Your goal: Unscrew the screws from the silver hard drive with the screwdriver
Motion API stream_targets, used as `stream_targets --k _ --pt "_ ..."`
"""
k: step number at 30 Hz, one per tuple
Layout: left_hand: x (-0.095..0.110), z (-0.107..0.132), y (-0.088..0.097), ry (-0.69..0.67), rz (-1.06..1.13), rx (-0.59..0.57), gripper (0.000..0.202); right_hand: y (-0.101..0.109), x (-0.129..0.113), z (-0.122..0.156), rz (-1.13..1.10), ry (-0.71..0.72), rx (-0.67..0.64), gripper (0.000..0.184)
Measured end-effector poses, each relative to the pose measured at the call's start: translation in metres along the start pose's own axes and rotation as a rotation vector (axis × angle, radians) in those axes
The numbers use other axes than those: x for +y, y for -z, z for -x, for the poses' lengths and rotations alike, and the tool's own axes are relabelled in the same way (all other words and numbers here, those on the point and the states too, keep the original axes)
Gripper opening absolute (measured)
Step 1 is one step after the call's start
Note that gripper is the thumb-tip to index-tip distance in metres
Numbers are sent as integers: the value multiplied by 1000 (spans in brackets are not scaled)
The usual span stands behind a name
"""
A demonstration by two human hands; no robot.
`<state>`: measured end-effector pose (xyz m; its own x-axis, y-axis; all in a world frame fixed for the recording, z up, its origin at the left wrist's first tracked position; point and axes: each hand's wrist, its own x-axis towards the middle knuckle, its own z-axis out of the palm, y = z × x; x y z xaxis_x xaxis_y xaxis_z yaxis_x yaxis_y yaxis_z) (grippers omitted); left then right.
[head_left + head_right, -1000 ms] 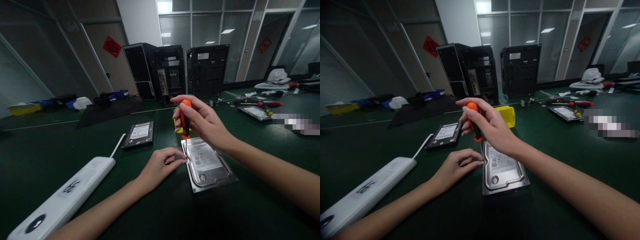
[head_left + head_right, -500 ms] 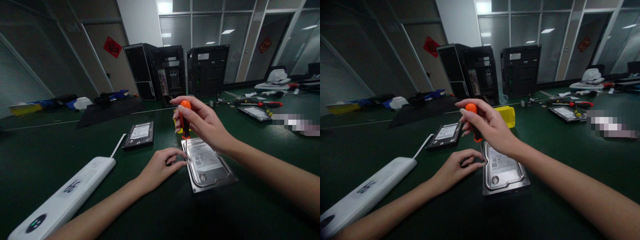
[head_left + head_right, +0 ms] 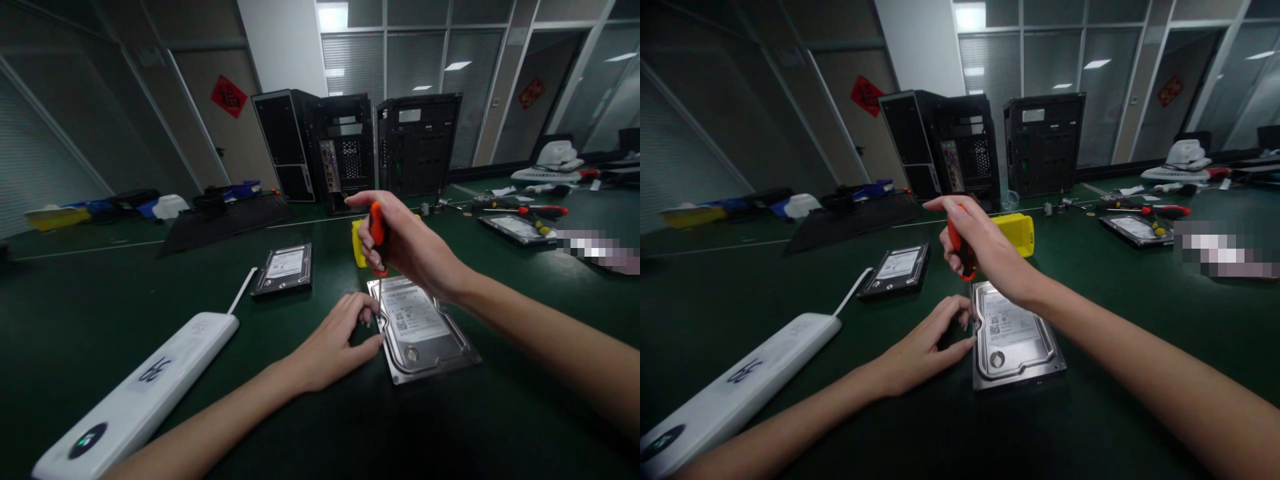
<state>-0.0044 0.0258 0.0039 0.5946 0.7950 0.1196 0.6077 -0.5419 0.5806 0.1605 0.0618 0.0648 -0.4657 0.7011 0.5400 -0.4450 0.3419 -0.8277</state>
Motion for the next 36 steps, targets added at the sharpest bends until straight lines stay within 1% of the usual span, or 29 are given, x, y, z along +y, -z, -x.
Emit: stream_targets --k 6,9,13,18,23,28,30,32,34,36 --pt "-1 0 -2 7 37 10 22 -2 0 1 6 -16 -49 24" --pt "-1 1 -1 13 45 13 23 -3 3 1 20 10 -52 23" --pt "-1 0 -2 5 46 27 21 -3 6 0 27 62 -33 21" --pt "-2 -1 -4 -21 37 35 17 -5 6 -3 17 50 -6 17" --pt "-2 -1 -5 -46 6 55 15 -6 8 -4 -14 89 54 9" --pt "2 -2 -6 -52 -40 80 13 -3 12 -3 -57 87 106 15" --pt "4 -2 -6 -51 -53 80 13 -3 11 -3 -93 79 115 14" --pt "4 -2 -6 -52 -60 74 11 -5 10 -2 -125 59 108 12" --pt "4 -2 -6 -55 -61 74 10 -6 8 -2 -141 35 83 19" --pt "3 -2 -6 -56 -56 76 10 -6 7 -2 -141 16 55 19"
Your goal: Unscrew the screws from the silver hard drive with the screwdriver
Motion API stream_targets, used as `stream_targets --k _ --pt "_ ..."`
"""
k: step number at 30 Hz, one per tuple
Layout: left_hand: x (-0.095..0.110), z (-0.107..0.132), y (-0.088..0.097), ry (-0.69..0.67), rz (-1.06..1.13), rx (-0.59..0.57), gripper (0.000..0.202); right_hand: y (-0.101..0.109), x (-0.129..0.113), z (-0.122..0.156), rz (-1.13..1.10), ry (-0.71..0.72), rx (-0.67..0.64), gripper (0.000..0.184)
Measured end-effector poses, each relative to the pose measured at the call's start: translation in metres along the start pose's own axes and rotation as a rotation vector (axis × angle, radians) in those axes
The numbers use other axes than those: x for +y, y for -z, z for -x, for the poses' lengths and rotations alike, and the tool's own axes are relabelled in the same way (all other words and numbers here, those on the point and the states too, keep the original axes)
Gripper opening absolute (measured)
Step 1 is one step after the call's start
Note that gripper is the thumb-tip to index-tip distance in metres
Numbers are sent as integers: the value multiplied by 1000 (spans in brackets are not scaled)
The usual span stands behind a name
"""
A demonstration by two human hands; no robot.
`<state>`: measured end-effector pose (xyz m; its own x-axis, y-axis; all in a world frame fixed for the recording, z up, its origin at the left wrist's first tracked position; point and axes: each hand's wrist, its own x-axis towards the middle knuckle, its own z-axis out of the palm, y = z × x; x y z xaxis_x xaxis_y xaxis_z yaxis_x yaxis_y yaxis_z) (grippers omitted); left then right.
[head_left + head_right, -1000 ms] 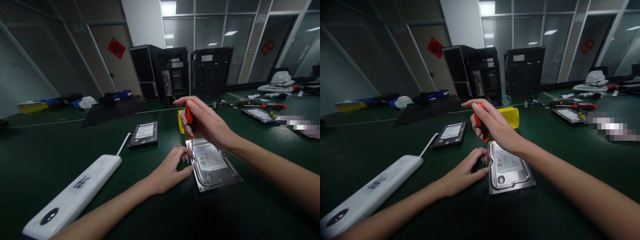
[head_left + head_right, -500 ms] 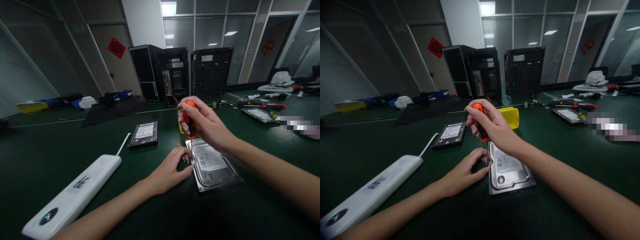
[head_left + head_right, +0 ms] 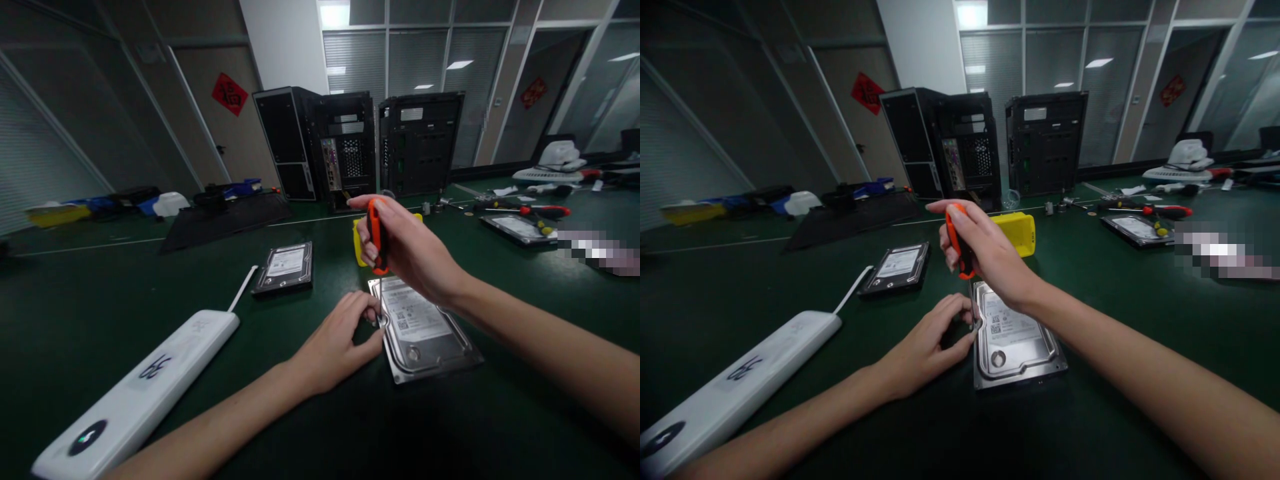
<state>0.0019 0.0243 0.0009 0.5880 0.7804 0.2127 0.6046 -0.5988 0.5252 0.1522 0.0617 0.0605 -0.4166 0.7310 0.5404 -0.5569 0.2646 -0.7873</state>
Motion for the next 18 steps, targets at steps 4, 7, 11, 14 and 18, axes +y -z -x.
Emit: stream_targets --k 4,7,11,14,18 --pt "-2 0 -1 0 15 5 10 3 1 0 1 -5 20 9" --pt "-3 1 -1 2 34 2 12 5 2 0 16 5 14 16" --pt "-3 1 0 -3 53 -3 13 4 3 3 35 1 -32 19" --pt "-3 1 0 -6 50 -4 12 1 2 4 0 -20 -33 21" --pt "-3 1 0 -3 44 -4 12 2 1 3 0 -29 -34 23"
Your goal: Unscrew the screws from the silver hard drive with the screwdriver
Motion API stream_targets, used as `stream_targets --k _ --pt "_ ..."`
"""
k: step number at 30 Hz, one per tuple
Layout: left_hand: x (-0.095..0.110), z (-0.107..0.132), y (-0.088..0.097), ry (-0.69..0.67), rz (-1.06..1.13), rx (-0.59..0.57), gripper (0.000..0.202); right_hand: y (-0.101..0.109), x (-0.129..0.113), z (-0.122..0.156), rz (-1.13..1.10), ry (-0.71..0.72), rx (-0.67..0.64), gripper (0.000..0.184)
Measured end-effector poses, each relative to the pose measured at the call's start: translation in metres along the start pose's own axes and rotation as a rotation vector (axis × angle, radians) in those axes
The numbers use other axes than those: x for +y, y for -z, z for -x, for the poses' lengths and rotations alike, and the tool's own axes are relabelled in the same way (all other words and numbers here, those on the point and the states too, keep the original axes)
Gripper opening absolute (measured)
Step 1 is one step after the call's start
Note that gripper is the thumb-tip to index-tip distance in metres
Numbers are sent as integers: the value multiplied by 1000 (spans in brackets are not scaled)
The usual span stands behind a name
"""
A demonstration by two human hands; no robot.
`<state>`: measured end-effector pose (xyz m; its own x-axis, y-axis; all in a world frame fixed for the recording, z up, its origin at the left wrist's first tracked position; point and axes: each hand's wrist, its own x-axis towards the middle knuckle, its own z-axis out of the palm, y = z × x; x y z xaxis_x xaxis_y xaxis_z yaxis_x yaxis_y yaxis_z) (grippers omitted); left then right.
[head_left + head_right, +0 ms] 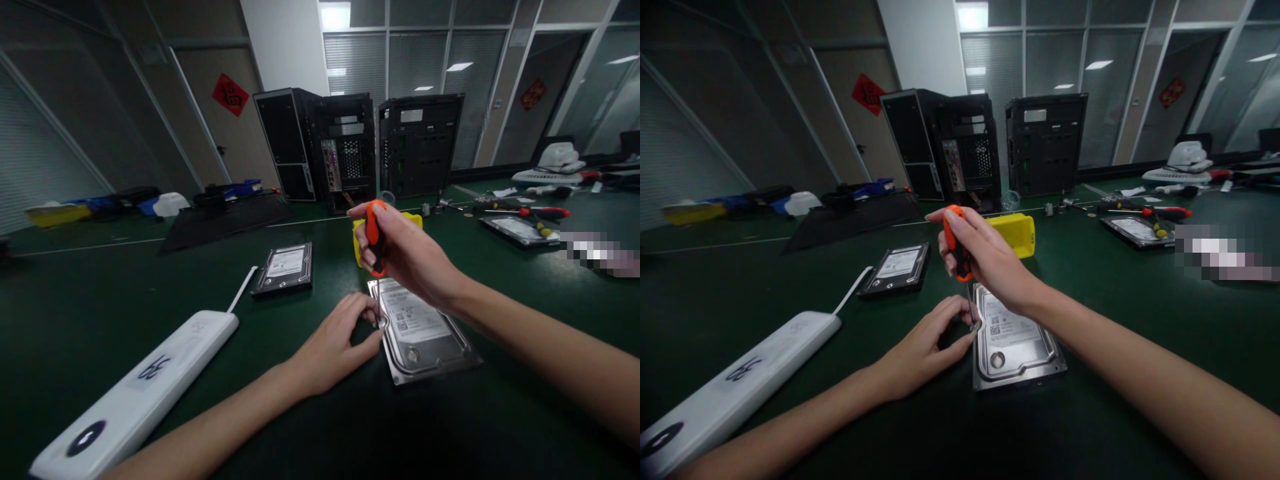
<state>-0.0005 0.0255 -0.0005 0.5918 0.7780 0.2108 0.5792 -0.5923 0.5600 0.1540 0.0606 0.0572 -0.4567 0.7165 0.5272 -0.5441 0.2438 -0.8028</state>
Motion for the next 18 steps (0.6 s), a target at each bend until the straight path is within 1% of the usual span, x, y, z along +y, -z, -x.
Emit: stream_targets --k 4,8,14,18 --pt "1 0 0 7 13 -3 12 2 0 -2 67 15 -11 17" --pt "1 1 1 21 19 -8 13 3 2 -1 77 33 -25 20" --pt "2 1 1 19 17 -2 12 3 4 0 60 55 19 20" --pt "1 1 1 15 16 1 12 3 5 0 64 55 13 21"
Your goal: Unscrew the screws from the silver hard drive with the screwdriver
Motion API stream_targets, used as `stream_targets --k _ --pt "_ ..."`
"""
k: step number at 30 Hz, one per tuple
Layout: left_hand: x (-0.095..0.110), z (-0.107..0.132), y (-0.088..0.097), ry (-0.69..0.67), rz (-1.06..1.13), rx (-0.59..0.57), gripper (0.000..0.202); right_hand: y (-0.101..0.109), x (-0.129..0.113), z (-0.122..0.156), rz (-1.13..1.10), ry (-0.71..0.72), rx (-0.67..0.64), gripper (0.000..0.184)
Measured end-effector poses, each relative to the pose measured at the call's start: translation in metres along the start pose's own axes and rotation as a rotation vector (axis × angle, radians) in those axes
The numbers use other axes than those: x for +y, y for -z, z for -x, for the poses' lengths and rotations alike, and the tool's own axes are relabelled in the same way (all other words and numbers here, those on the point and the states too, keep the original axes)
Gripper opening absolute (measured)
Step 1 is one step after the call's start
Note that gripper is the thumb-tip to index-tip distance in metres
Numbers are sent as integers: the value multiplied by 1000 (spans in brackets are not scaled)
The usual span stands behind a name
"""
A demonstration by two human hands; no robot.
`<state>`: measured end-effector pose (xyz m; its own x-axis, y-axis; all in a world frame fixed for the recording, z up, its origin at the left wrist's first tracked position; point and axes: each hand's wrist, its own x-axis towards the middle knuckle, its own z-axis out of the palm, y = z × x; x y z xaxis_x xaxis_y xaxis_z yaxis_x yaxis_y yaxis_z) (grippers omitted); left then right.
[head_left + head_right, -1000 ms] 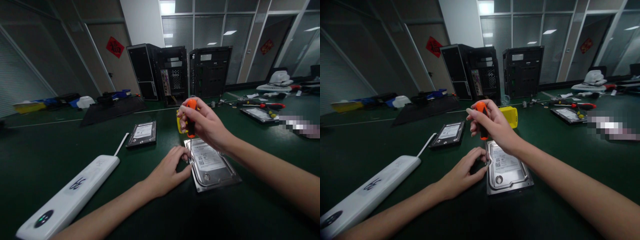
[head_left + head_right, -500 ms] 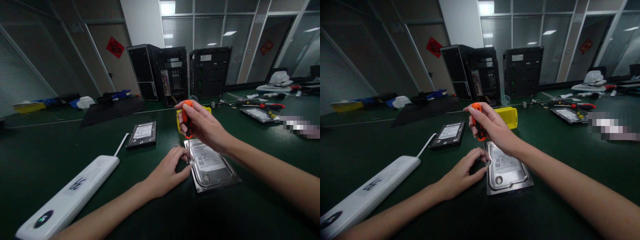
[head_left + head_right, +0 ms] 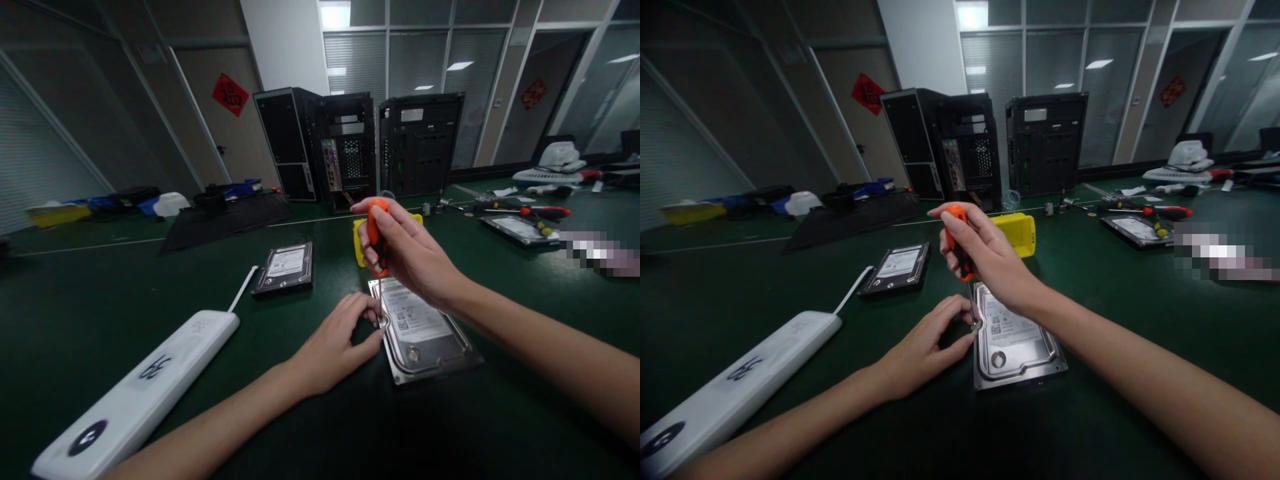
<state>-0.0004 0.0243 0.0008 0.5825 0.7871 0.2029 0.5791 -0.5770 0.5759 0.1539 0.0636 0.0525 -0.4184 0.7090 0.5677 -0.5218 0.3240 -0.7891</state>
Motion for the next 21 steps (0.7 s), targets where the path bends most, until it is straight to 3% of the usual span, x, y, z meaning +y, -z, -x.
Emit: stream_targets --k 21 --pt "0 0 -1 -3 3 13 12 -4 -2 2 65 30 -12 24"
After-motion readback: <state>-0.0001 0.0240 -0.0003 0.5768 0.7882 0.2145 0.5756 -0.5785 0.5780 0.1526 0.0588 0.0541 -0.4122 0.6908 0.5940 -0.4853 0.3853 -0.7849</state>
